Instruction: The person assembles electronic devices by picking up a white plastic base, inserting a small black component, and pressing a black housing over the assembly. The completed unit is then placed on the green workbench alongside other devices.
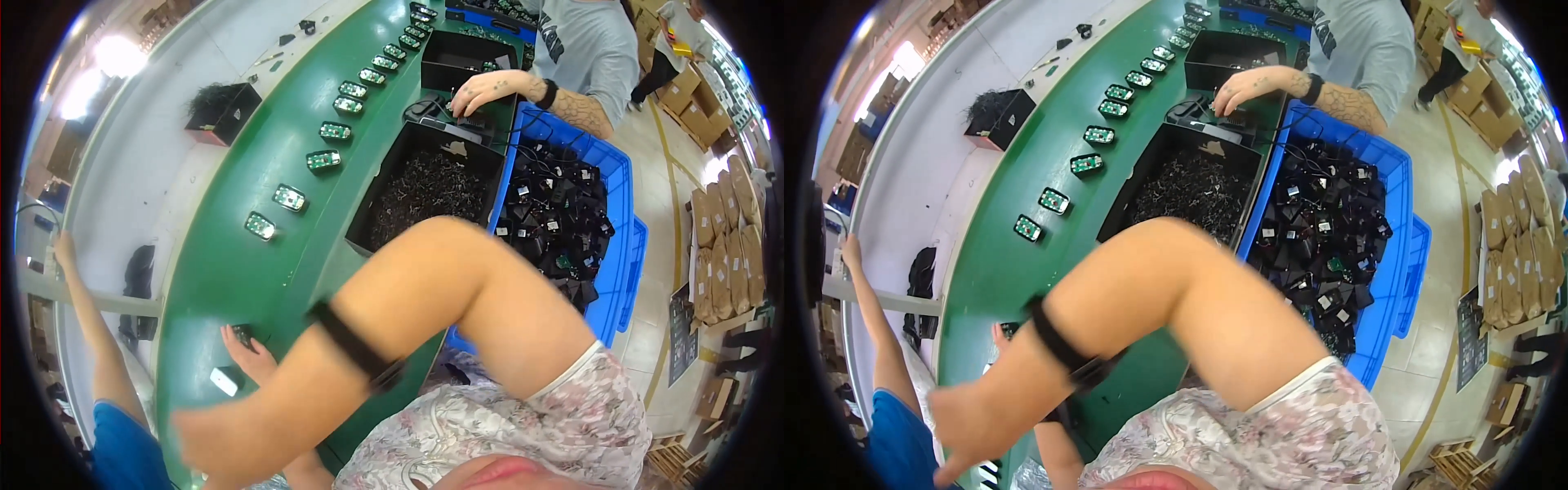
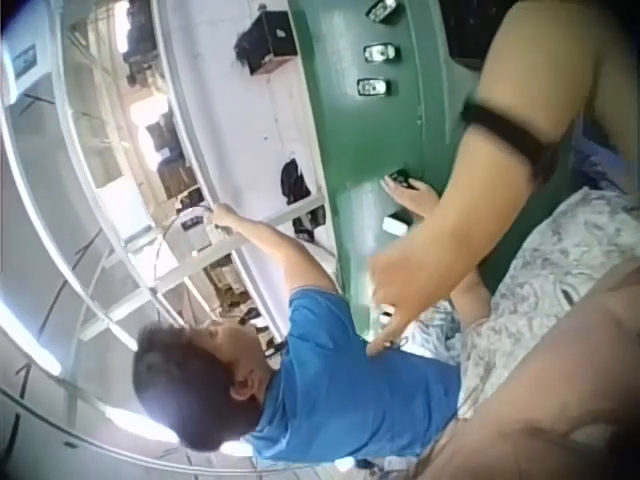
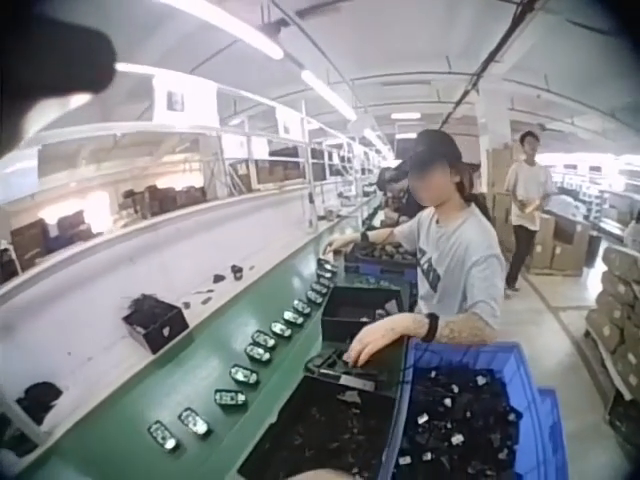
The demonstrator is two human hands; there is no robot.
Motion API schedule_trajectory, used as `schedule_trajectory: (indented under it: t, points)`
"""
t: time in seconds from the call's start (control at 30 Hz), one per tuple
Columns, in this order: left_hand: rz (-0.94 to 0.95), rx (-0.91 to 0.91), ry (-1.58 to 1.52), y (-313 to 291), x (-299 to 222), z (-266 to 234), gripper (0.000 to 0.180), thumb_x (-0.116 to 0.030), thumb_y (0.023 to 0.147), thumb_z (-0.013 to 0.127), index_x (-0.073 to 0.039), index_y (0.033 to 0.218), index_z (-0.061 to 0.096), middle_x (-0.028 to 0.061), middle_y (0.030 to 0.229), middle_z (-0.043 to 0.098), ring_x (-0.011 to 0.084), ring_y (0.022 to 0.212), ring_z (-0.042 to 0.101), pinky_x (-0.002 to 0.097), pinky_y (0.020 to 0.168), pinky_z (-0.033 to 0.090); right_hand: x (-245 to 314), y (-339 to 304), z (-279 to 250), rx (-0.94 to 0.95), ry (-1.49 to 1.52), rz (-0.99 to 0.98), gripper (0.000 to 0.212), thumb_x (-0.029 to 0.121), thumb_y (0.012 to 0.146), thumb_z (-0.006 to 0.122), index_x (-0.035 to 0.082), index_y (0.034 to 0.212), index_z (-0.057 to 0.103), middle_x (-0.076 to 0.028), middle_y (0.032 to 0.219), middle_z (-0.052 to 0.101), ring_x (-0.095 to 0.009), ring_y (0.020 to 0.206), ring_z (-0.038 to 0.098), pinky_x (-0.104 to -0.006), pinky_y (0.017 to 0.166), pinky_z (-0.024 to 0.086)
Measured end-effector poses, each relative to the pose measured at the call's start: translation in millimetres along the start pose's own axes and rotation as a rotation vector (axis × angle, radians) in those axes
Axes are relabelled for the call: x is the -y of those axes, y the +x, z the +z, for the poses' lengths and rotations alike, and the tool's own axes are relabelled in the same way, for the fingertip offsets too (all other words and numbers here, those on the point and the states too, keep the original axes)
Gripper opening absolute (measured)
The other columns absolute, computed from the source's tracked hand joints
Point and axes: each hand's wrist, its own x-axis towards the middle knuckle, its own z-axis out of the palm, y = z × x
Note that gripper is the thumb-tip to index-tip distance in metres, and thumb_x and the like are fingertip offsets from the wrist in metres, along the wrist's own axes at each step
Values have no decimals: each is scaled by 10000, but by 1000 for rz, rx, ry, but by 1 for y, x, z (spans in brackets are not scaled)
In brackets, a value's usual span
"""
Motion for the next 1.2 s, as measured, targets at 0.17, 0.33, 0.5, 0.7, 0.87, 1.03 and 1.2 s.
schedule_trajectory:
  t: [0.17, 0.33, 0.5, 0.7, 0.87, 1.03, 1.2]
  points:
    - [94, -39, -119, 19, -10, 21, 518, -65, 850, 591, 7, 1339, 434, 220, 1322, 472, 356, 1212, 458, 415, 1021, 371, -2, -161, -83, 186, -61, 132, 364, 192, 774, 582, 86, 1122, 571, -4, 706, 557, -160, 697, 602, -315, 559, 408]
    - [179, 92, -169, 5, -24, -9, 581, -39, 843, 605, -21, 1378, 379, 195, 1291, 497, 373, 1172, 478, 422, 1015, 375, 114, -282, -49, 401, 271, 767, 212, 109, 775, 553, 94, 984, 591, -107, 776, 634, -322, 736, 647, -444, 613, 505]
    - [207, 20, -121, 5, -13, 6, 584, -48, 842, 606, -34, 1379, 377, 190, 1274, 508, 370, 1158, 489, 428, 989, 399, 212, -428, 63, 187, 318, 1680, 210, 237, 882, 532, 88, 979, 644, -158, 915, 671, -379, 856, 629, -470, 695, 488]
    - [290, 21, -87, 5, -16, 6, 584, -44, 839, 601, -30, 1375, 368, 183, 1272, 502, 364, 1148, 487, 416, 988, 395, 323, -594, 187, 362, 863, 1944, 331, 262, 844, 547, 11, 1042, 630, -214, 924, 666, -303, 860, 644, -403, 752, 491]
    - [260, 0, -23, -1, -8, 10, 576, -50, 844, 598, -39, 1373, 370, 182, 1261, 509, 363, 1142, 495, 417, 975, 405, 338, -582, 156, 268, 1014, 2064, 327, 222, 857, 541, 14, 1097, 619, -193, 947, 672, -250, 864, 647, -370, 778, 494]
    - [240, 26, -14, 5, -19, 7, 588, -51, 840, 605, -47, 1377, 365, 185, 1248, 518, 359, 1131, 506, 413, 964, 415, 341, -565, 132, 197, 972, 2099, 329, 208, 862, 541, 13, 1119, 607, -185, 959, 670, -243, 878, 641, -366, 789, 490]
    - [227, -21, -77, 6, -17, 4, 554, -66, 839, 617, -34, 1351, 407, 195, 1217, 549, 368, 1103, 533, 417, 950, 424, 320, -562, 97, 107, 855, 2138, 333, 195, 867, 540, 13, 1141, 595, -177, 972, 667, -236, 893, 636, -363, 801, 486]
